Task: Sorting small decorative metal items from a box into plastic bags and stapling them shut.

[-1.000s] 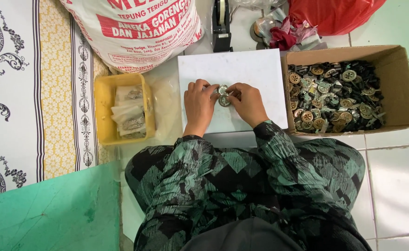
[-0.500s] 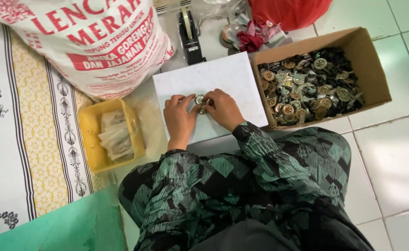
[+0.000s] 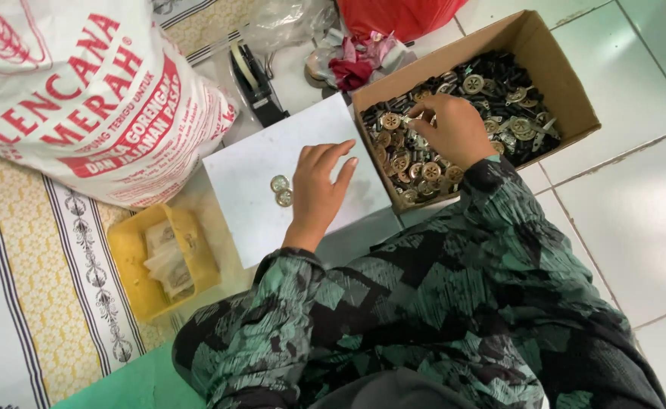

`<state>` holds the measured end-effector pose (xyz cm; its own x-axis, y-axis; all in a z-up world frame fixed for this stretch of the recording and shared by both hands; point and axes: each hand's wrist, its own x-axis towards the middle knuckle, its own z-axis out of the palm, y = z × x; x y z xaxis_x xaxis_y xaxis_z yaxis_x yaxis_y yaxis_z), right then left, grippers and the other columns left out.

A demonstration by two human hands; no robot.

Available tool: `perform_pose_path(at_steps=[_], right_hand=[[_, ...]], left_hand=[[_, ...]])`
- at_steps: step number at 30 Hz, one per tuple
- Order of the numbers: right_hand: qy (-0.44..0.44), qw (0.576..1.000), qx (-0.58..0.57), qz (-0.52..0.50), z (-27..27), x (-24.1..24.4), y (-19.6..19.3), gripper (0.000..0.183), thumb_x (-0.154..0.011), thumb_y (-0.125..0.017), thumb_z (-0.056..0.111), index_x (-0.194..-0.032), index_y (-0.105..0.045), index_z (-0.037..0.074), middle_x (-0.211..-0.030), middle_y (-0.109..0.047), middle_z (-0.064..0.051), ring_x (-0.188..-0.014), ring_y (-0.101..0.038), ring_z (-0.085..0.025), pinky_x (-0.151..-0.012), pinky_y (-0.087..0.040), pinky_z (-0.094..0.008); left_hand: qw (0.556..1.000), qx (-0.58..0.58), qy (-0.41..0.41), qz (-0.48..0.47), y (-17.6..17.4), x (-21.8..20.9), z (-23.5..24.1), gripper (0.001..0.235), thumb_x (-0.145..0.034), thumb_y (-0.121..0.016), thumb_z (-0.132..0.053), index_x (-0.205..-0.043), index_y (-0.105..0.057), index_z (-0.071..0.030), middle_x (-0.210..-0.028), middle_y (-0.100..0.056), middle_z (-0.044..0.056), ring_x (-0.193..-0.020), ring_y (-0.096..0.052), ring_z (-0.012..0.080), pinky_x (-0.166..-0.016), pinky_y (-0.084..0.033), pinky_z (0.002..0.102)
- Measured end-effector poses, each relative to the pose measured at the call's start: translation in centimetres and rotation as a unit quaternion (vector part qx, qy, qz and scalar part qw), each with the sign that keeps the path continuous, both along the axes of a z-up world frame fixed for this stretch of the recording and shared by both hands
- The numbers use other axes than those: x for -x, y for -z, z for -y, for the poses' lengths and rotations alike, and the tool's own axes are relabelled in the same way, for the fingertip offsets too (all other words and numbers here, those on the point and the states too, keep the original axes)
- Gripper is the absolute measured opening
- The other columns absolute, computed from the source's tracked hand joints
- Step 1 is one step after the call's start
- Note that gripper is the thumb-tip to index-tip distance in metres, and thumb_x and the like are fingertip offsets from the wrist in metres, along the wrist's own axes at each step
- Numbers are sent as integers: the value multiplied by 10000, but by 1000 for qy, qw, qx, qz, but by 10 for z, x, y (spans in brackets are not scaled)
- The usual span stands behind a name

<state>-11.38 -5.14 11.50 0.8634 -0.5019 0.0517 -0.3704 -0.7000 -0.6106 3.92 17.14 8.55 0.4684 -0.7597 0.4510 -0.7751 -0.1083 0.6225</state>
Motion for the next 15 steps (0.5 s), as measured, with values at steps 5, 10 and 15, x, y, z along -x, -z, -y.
perform_pose_path(at_steps=[5, 10, 15], right_hand=[[13, 997, 9, -76, 41, -20, 56, 163, -1004, -690, 102, -1143, -736, 30, -982, -684, -171, -922, -706, -353, -732, -600, -472], [-77, 991, 81, -68, 59, -52, 121, 224, -899, -727, 0, -1114, -762, 54, -983, -695, -155, -911, -704, -338, -734, -611, -402], [-85, 969, 218, -82, 59, -70, 186, 161, -843, -763, 45, -963, -774, 152, -939, -689, -59, -857, -694, -245, -651, -597, -362]], left_hand=[[983, -115, 91, 113, 53, -1, 106, 172, -978, -707, -125, -1140, -748, -89, -931, -707, 45, -953, -659, 190, -855, -549, 300], [893, -346, 105, 267, 126, -7, 160, 103, -842, -758, 29, -779, -753, -52, -807, -716, 99, -956, -677, 237, -752, -599, 335], [857, -414, 116, 284, 158, -21, 176, 175, -813, -743, 36, -703, -708, -95, -811, -712, 94, -885, -669, 232, -709, -584, 343]])
